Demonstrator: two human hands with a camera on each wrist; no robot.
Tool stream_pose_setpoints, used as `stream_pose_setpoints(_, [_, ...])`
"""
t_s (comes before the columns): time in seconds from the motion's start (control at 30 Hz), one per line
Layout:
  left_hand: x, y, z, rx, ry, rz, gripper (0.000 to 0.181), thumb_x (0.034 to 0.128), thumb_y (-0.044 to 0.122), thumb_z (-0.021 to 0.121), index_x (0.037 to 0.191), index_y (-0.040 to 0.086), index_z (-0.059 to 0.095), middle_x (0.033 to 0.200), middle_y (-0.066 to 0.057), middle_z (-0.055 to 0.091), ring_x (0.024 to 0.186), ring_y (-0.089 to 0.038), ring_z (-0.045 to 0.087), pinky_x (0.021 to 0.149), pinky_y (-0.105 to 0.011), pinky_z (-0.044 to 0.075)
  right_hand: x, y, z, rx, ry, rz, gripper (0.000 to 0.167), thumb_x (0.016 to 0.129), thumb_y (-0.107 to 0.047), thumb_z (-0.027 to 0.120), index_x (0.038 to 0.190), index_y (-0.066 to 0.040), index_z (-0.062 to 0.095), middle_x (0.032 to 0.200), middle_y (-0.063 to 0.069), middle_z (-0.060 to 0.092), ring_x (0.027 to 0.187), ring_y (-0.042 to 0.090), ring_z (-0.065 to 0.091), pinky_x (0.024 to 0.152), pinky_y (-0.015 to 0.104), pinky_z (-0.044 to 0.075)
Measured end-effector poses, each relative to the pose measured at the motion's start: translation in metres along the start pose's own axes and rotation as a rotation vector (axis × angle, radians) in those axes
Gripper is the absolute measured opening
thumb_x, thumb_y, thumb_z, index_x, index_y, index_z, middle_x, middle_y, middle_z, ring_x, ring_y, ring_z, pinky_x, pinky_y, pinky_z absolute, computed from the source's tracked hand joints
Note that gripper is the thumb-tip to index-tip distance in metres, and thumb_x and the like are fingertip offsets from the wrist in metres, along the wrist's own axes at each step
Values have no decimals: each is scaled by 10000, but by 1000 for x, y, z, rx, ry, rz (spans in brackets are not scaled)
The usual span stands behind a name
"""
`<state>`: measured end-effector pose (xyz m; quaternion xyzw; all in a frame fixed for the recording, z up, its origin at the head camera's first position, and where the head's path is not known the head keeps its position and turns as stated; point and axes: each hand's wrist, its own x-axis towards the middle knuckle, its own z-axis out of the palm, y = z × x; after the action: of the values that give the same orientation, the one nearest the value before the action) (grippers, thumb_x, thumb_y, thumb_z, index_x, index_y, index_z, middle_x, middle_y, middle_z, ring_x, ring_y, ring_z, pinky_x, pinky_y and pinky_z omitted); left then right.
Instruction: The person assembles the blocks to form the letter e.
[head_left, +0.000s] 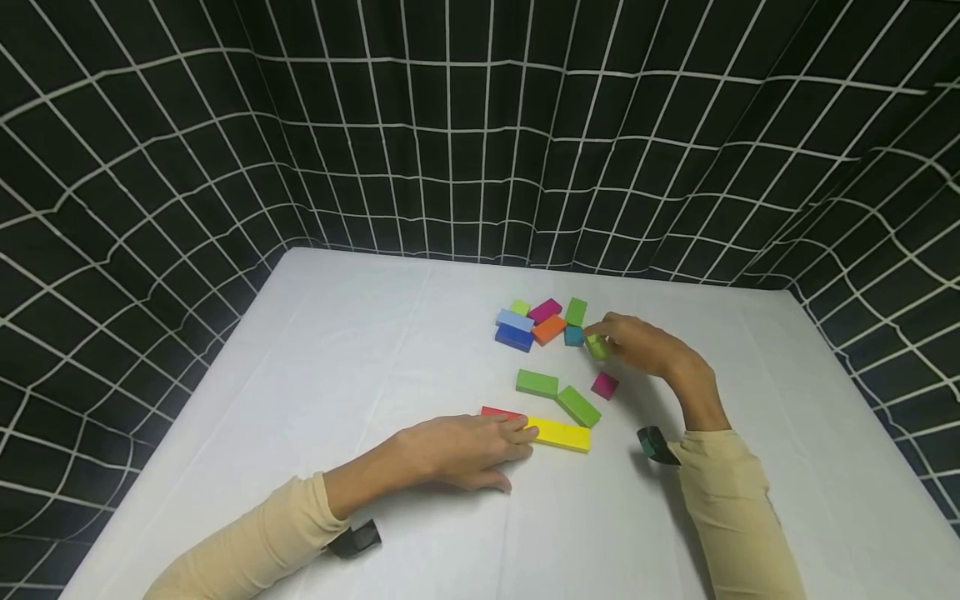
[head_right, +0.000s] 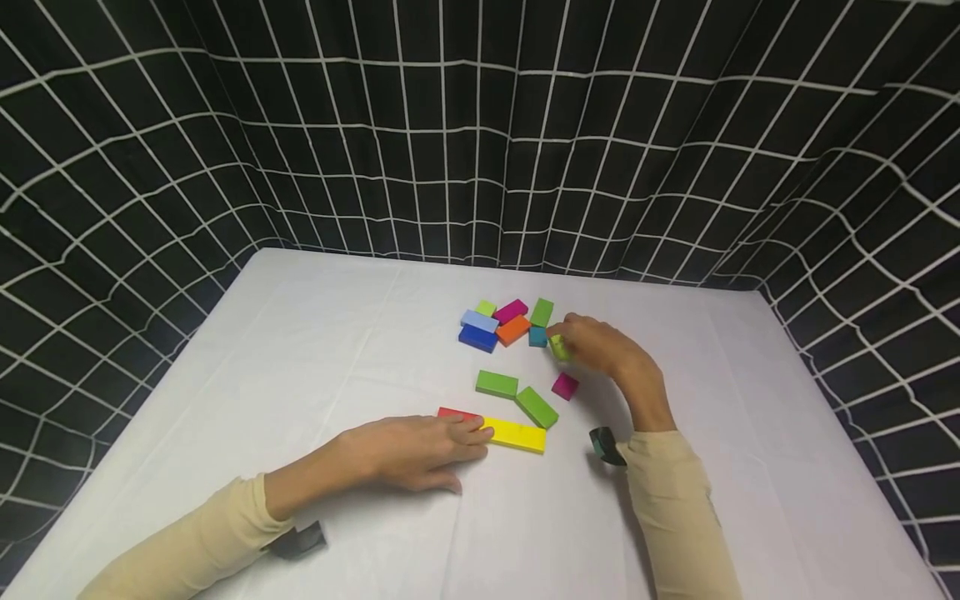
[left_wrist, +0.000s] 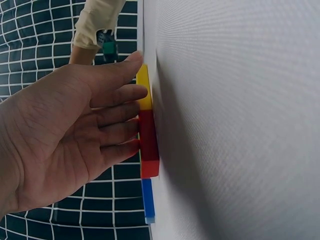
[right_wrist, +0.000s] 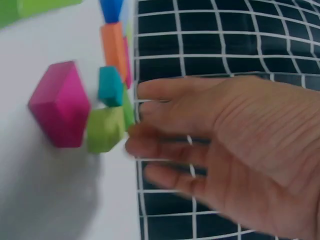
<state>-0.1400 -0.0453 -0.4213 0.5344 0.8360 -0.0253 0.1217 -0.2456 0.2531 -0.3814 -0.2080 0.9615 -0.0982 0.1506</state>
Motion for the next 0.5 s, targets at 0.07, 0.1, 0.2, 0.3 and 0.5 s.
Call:
stream_pose_setpoints(0.07, [0, 0, 0, -5, 6, 5, 509, 1039, 469, 609, 1462, 187, 580, 1666, 13, 442, 1579, -172, 378, 1246, -330, 412, 1, 4, 1, 12, -63, 21, 430, 973, 0, 659, 1396, -74, 669, 1160, 181, 688, 1001, 282, 636, 916, 436, 636])
stream_pose_setpoints(0.1, [1, 0, 1, -8, 9, 7, 505, 1037, 465, 613, 1456, 185, 584, 1664, 11, 444, 1578, -174, 381, 1247, -326, 410, 0, 6, 1, 15, -91, 32, 417, 980, -28, 660, 1394, -77, 672, 1154, 178, 681, 978, 265, 614, 893, 418, 634])
stream_pose_setpoints(0.2, [1, -1, 1, -6, 16, 14, 506, 1034, 459, 622, 1455, 180, 588, 1657, 7, 455, 1572, -178, 394, 1243, -316, 411, -2, 12, 0, 22, -127, 61, 366, 973, -90, 699, 1339, -77, 712, 1138, 163, 683, 955, 242, 601, 877, 409, 626])
stream_pose_setpoints(0.3, [1, -1, 1, 3, 17, 13, 519, 1033, 462, 623, 1467, 181, 581, 1655, 9, 458, 1569, -177, 400, 1243, -311, 412, -3, 15, -1, 8, -96, 80, 375, 955, -122, 745, 1327, -89, 715, 1169, 180, 689, 997, 273, 635, 923, 471, 632])
stream_pose_setpoints(0.5, [-1, -1, 0, -5, 3, 3, 528, 1038, 465, 612, 1484, 187, 568, 1662, 13, 447, 1577, -175, 385, 1249, -327, 407, 4, 16, 7, 29, -55, 165, 548, 951, -158, 758, 1466, -110, 577, 1270, 211, 670, 1117, 351, 619, 999, 571, 593])
